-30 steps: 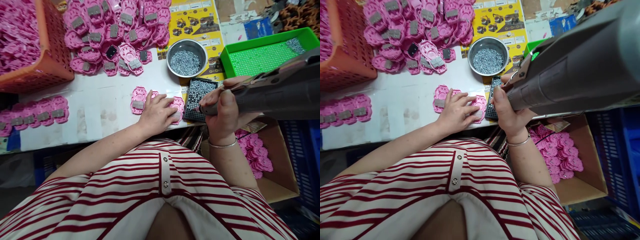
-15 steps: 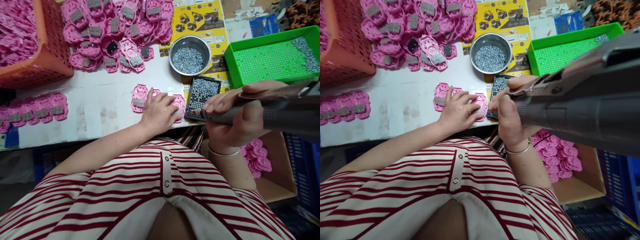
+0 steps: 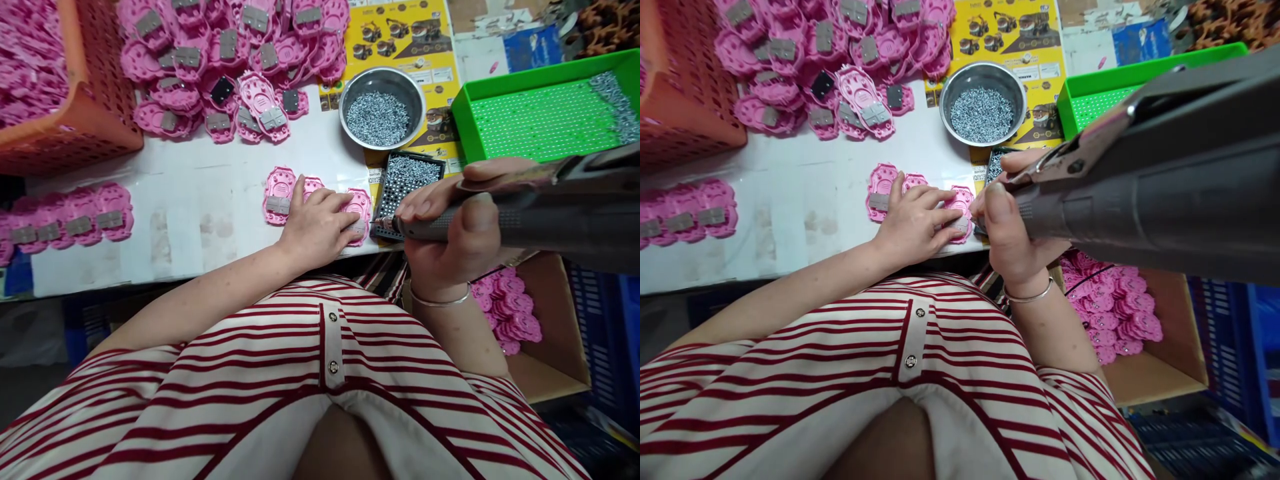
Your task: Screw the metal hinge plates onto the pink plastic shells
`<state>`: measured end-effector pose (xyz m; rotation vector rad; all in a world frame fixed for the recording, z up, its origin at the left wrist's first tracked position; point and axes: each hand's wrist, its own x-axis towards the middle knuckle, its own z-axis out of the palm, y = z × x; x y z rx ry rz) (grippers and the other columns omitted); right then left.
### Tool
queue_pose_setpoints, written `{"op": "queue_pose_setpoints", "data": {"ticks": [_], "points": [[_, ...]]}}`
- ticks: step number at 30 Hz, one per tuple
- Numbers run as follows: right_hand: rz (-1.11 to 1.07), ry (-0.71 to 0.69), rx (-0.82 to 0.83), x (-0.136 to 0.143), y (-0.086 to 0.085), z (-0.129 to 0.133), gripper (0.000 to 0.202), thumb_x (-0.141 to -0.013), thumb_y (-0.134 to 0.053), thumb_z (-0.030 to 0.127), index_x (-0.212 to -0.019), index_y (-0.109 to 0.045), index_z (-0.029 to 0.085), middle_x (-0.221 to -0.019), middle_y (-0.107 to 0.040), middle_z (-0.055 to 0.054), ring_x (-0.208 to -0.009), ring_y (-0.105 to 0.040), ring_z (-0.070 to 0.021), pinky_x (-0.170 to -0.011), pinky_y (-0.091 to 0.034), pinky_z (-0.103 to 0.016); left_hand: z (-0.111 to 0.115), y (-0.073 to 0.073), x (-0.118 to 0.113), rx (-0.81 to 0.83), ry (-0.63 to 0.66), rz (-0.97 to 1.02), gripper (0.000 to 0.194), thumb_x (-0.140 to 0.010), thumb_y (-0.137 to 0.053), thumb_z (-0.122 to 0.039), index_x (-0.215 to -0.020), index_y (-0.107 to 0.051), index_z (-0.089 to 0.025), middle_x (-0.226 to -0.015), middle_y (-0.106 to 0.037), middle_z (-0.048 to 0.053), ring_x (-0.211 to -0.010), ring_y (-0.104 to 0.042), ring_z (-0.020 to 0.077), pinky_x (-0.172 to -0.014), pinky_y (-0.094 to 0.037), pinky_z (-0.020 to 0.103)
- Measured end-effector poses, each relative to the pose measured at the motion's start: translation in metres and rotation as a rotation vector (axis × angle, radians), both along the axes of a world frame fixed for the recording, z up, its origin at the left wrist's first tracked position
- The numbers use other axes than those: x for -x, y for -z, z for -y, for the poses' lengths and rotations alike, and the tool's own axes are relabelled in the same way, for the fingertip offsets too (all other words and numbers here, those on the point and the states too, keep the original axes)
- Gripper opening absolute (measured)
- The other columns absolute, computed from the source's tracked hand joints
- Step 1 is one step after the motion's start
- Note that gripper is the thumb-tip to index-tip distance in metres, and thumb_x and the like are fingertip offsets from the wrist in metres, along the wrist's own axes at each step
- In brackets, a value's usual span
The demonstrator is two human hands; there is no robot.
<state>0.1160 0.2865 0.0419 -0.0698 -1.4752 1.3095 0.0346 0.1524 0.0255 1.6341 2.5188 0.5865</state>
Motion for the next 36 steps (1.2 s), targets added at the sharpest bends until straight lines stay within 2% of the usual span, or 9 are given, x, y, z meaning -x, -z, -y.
{"op": "queue_pose_setpoints", "data": {"ticks": [3,7,14,18,22,30,36], "points": [[0.008,-0.048,0.047,0.003,0.002,0.000,0.029,-0.083,-0.064,0.055,-0.103,-0.064,0.034,-0.057,-0.034,0.007,-0.042,-0.036,-0.0066,-0.042,-0.041,-0.024,0.000,-0.001,0.000,0.004,-0.006,0.006,0.021,-0.094,-0.063,-0.041,-0.105,-0.077,-0.030,-0.131,-0.067,0.004,-0.117,-0.058,0.0305,-0.117,-0.018,0.073],[-0.043,-0.062,0.040,0.007,0.006,0.000,0.030,-0.082,-0.068,0.050,-0.102,-0.065,0.029,-0.059,-0.038,0.007,-0.043,-0.039,-0.0061,-0.043,-0.043,-0.024,0.000,-0.002,-0.001,0.012,-0.009,0.014,0.021,-0.094,-0.062,-0.041,-0.104,-0.077,-0.030,-0.132,-0.067,0.004,-0.118,-0.058,0.0305,-0.118,-0.016,0.073],[0.046,-0.053,-0.040,0.007,0.014,-0.005,0.031,-0.084,-0.063,0.054,-0.106,-0.060,0.032,-0.067,-0.051,0.006,-0.042,-0.041,-0.0059,-0.044,-0.044,-0.025,-0.001,-0.002,-0.001,0.018,-0.001,0.000,0.020,-0.093,-0.064,-0.040,-0.104,-0.077,-0.029,-0.133,-0.066,0.004,-0.118,-0.057,0.0308,-0.116,-0.018,0.075],[0.085,-0.007,-0.014,0.007,0.011,-0.004,0.033,-0.085,-0.060,0.059,-0.105,-0.060,0.034,-0.070,-0.050,0.005,-0.045,-0.045,-0.0071,-0.046,-0.045,-0.026,-0.001,-0.002,-0.001,0.021,0.003,-0.009,0.019,-0.093,-0.064,-0.040,-0.103,-0.077,-0.030,-0.133,-0.066,0.003,-0.117,-0.058,0.0309,-0.116,-0.019,0.075],[0.074,0.017,0.007,0.008,0.008,-0.002,0.032,-0.084,-0.061,0.060,-0.104,-0.058,0.035,-0.074,-0.052,0.004,-0.046,-0.044,-0.0073,-0.046,-0.040,-0.027,-0.001,-0.002,0.000,0.026,0.006,-0.005,0.019,-0.093,-0.064,-0.039,-0.104,-0.077,-0.030,-0.134,-0.065,0.003,-0.117,-0.058,0.0310,-0.116,-0.019,0.075],[0.157,-0.012,0.010,0.005,0.002,0.001,0.034,-0.084,-0.057,0.064,-0.101,-0.056,0.034,-0.059,-0.040,0.006,-0.042,-0.040,-0.0085,-0.044,-0.040,-0.027,-0.001,-0.001,0.001,0.013,0.012,0.001,0.021,-0.093,-0.064,-0.041,-0.105,-0.077,-0.030,-0.133,-0.066,0.004,-0.117,-0.058,0.0313,-0.115,-0.018,0.077],[0.166,0.041,-0.018,0.009,0.008,-0.004,0.043,-0.081,-0.057,0.069,-0.103,-0.054,0.032,-0.065,-0.047,0.005,-0.042,-0.037,-0.0072,-0.042,-0.039,-0.026,-0.001,-0.001,0.001,0.019,0.018,0.003,0.021,-0.095,-0.062,-0.040,-0.105,-0.077,-0.030,-0.133,-0.066,0.004,-0.117,-0.057,0.0310,-0.115,-0.017,0.077]]}}
